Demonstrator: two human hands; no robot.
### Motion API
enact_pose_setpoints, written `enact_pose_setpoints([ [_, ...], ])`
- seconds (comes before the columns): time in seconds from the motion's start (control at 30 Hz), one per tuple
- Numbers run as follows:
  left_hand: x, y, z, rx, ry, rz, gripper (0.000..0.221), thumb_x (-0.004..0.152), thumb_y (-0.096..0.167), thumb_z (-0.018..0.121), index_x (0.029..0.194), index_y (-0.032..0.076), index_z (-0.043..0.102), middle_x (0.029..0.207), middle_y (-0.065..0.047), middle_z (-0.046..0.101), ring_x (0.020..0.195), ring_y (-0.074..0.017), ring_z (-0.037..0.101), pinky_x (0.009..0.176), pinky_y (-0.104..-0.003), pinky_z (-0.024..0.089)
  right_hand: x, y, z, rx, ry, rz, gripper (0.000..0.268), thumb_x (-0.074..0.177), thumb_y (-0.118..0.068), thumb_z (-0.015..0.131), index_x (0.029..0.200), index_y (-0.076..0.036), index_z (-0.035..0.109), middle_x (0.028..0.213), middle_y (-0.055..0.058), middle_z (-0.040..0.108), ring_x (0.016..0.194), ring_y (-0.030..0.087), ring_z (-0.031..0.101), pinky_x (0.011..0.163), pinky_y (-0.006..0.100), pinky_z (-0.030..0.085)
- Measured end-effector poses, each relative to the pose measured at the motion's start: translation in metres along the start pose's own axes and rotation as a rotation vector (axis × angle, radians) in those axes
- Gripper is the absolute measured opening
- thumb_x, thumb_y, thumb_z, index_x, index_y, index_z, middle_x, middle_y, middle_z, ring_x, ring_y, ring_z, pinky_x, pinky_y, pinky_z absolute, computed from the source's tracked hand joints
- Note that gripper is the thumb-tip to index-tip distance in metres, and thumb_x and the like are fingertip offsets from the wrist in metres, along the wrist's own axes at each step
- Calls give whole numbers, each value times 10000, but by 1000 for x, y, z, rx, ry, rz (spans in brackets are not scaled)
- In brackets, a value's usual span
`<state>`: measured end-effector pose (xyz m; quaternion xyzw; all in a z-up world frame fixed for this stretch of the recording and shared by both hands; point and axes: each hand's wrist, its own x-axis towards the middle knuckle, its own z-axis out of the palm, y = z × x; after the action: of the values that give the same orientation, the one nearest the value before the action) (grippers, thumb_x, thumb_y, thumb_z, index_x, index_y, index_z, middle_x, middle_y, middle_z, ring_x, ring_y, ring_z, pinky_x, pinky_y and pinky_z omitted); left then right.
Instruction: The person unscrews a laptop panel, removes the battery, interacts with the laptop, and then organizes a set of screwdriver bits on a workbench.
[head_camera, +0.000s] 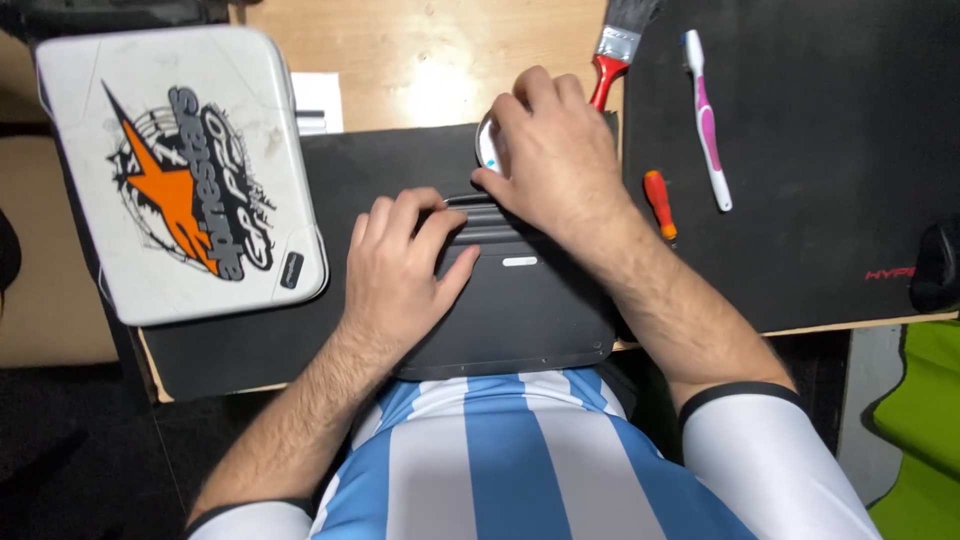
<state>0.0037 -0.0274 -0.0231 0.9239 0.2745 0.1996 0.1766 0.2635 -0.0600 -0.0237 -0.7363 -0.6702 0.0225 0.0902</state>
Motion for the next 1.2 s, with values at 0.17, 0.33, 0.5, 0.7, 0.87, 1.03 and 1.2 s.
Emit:
enact_pose_setpoints([
  [0.17,-12,-4,6,-92,39,2,302,1087,276,962,1315,131,827,1383,-75,742,1144,-361,654,932,-518,492,0,25,-17,121,-13,24,740,818,-426,1070,1376,-93,717,1348,161,717,1202,429,646,980,565,577],
  [0.33,-17,-10,13,-31,45,-63,452,1090,444,921,1433,174,806,1496,-20,731,1371,-357,633,1142,-567,440,-48,116,-60,216,217,24,849,804,-93,1157,1456,58,635,1485,263,743,1274,468,653,1095,548,546],
  [0.5,-4,-4,11,8,-4,-46,523,1107,474,882,1495,136,789,1496,-50,750,1377,-358,685,1197,-576,432,-102,187,-69,179,208,279,918,829,-135,1238,1443,47,580,1535,272,737,1347,471,696,1083,564,553],
  [0.7,18,5,14,26,-155,-41,609,1106,515,855,1554,110,778,1457,-67,765,1321,-325,713,1192,-573,461,-133,216,-62,301,217,277,871,883,-60,1200,1482,55,579,1601,346,676,1467,498,679,1175,582,560],
  [0.87,26,5,20,117,-188,-44,661,1093,642,835,1540,156,806,1397,-44,771,1237,-321,705,1061,-545,507,-129,160,-55,188,364,165,405,1126,14,1068,1418,59,791,1432,274,729,1333,473,671,1162,567,519],
  [1.03,41,9,26,312,-262,-35,811,1058,908,757,1284,133,826,1140,-73,760,1044,-352,704,829,-537,536,-74,81,-28,186,-39,-89,402,1222,-204,783,1623,-205,804,1761,157,639,1290,420,627,966,579,582],
  [1.2,52,7,32,187,-290,-61,828,1033,914,815,1230,110,824,1019,-85,728,984,-298,767,887,-506,573,-70,108,23,87,25,-79,211,1161,-390,856,1296,-227,858,1530,38,724,1269,304,710,1029,433,581],
])
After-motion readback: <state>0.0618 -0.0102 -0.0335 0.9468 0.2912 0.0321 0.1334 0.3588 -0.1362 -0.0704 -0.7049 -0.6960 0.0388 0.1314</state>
